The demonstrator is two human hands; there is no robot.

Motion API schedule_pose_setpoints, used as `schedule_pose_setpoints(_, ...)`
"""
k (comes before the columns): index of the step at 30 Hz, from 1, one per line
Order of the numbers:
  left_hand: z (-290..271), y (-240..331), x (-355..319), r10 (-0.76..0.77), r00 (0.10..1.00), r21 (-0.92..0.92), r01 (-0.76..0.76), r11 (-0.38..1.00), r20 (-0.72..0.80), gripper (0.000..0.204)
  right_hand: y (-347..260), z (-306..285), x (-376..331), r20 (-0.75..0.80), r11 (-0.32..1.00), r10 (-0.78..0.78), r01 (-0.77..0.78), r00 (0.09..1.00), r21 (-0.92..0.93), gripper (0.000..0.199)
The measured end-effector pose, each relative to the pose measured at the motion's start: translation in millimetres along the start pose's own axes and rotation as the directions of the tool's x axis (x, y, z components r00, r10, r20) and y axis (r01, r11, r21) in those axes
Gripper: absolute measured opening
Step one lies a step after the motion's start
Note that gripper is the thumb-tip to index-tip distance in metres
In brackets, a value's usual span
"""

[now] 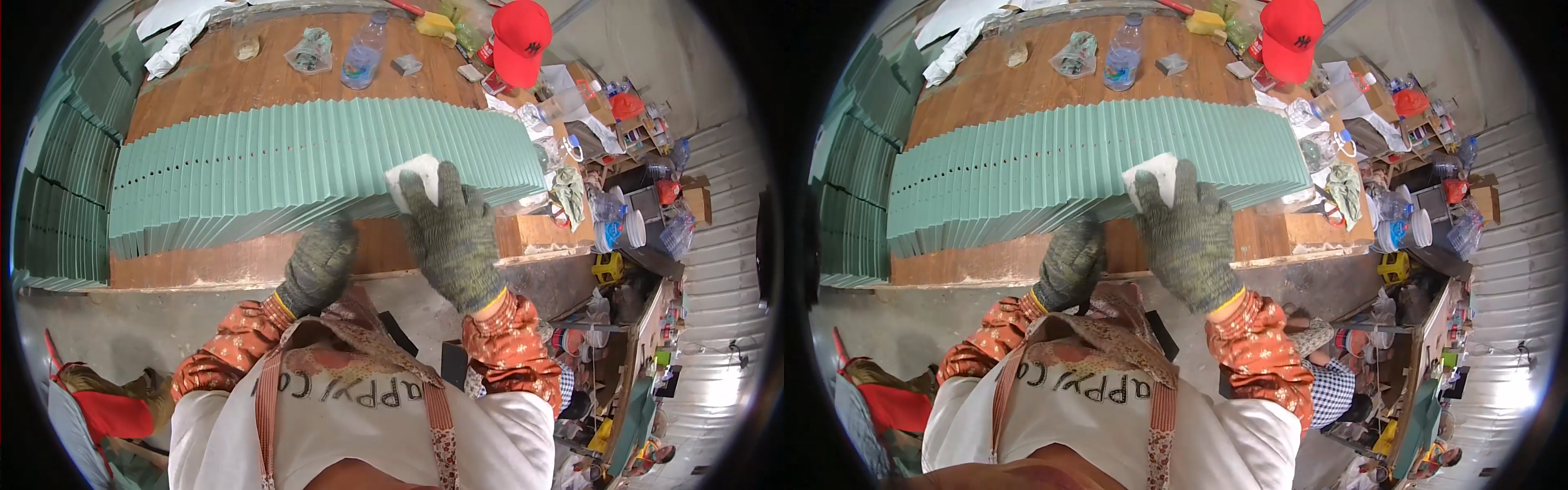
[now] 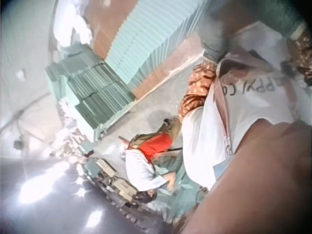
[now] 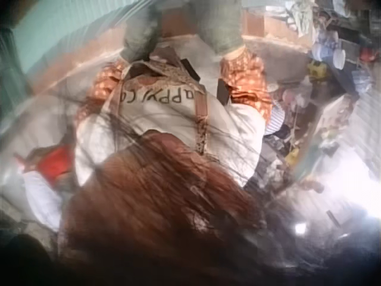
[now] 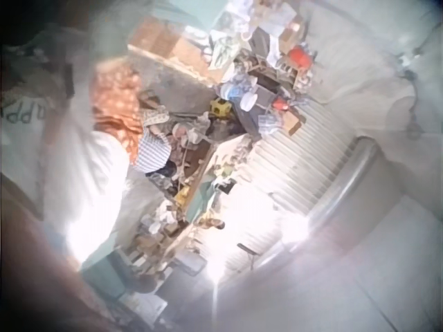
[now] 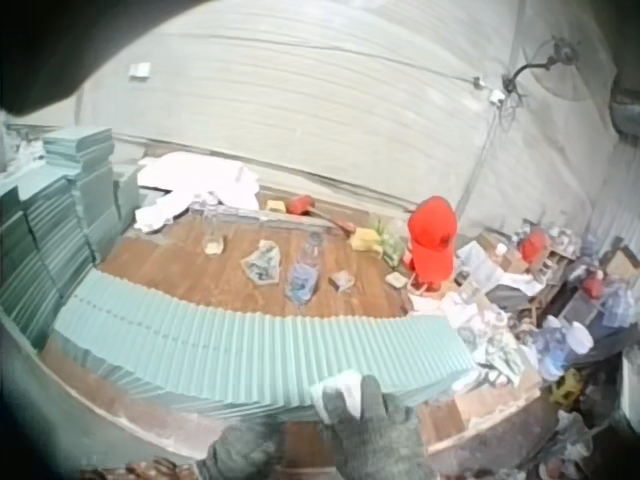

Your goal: Wiping down a series of green rectangular panels with a cloth.

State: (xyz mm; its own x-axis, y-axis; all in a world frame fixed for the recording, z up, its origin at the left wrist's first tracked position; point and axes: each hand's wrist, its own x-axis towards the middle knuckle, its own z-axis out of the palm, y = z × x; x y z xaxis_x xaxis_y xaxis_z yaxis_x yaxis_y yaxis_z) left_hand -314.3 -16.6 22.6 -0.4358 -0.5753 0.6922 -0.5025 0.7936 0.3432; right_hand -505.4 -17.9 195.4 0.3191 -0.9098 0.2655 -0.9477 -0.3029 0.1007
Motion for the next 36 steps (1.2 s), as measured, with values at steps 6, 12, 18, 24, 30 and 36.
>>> schedule_pose_setpoints(6,22,3,-2,-0.045,0.995,-0.043,0.049,0.998,0.084,0.045,-9,18,57,-0.105,0.995,-0.045,0.035,0.993,-0.099,0.033)
schedule_pose_setpoints(12,27,0,-7,-0.03,0.979,-0.036,0.038,0.999,0.204,0.052,23,50,157,-0.016,0.997,0.035,-0.034,0.999,0.065,0.033)
schedule_pose_setpoints(18,33,-3,-9,-0.058,0.972,0.083,0.04,0.996,0.226,0.056,56,54,135,-0.051,0.997,0.071,-0.07,0.996,0.027,0.045)
schedule_pose_setpoints(24,26,11,7,-0.09,0.96,0.05,0.079,0.996,0.267,0.057,41,50,119,-0.155,0.999,-0.018,0.025,0.988,0.04,0.034)
schedule_pose_setpoints(30,28,4,-2,-0.183,0.932,0.029,0.183,0.983,0.312,0.06,14,18,38,-0.097,0.994,-0.104,0.101,0.99,-0.039,0.037)
schedule_pose_setpoints(36,24,8,-2,-0.136,0.955,0.051,0.127,0.991,0.262,0.047,29,32,95,-0.027,0.996,-0.075,0.076,0.997,0.039,0.035)
